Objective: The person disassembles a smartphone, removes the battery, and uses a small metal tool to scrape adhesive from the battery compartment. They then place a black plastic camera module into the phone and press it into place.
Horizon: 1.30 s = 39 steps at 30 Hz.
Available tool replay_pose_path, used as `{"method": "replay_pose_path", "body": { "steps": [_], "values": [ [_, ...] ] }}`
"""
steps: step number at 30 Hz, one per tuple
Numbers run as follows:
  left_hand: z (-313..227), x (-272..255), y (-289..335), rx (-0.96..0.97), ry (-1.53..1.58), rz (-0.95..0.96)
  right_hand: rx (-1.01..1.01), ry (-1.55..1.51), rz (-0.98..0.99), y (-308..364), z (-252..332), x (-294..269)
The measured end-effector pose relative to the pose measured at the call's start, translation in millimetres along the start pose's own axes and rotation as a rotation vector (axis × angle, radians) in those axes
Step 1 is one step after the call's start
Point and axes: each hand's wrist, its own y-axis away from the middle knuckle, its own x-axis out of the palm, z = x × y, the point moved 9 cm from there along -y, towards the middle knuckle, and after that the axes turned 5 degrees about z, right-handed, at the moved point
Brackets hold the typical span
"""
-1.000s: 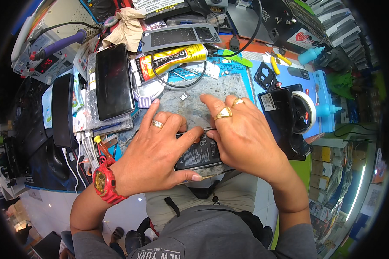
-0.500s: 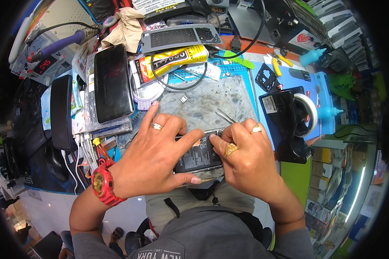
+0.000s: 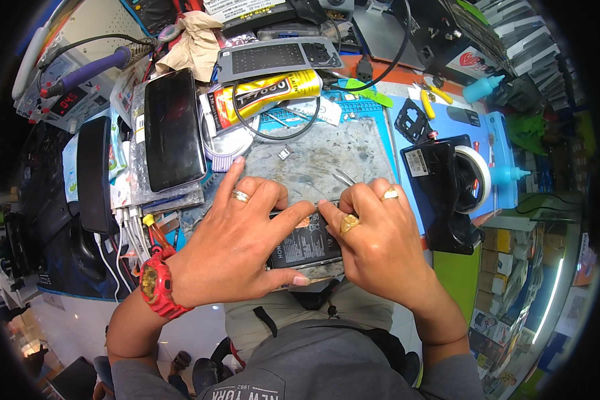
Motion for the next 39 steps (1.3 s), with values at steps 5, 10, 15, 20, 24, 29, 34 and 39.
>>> {"method": "replay_pose_path", "body": {
  "steps": [5,10,15,20,24,29,34,39],
  "values": [
    [-0.1,-2.3,1.3,0.022,-0.007,0.029,0.025,-0.007,0.036,-2.3,0.1,-0.6],
    [-0.8,-5.9,2.6,0.031,-0.019,0.003,0.024,0.012,0.061,-4.5,1.0,-0.3],
    [-1.6,-6.2,5.2,0.018,-0.041,0.008,0.033,-0.001,0.077,-5.5,-0.6,0.8],
    [-4.3,-5.9,5.4,0.034,-0.083,-0.010,0.017,0.027,0.068,-4.8,-1.1,0.1],
    [-4.8,-5.3,5.9,0.037,-0.086,-0.026,0.000,-0.037,0.083,-6.8,-4.2,1.1],
    [-4.5,-6.5,5.5,0.033,-0.066,-0.015,0.071,-0.194,0.065,-8.5,-17.4,-2.5],
    [-4.0,-6.0,5.0,0.027,-0.071,-0.015,0.081,-0.178,0.090,-9.4,-16.5,-6.4],
    [-3.8,-5.7,4.8,0.032,-0.073,-0.014,0.035,-0.162,0.095,-11.2,-14.2,-4.3]
  ]
}}
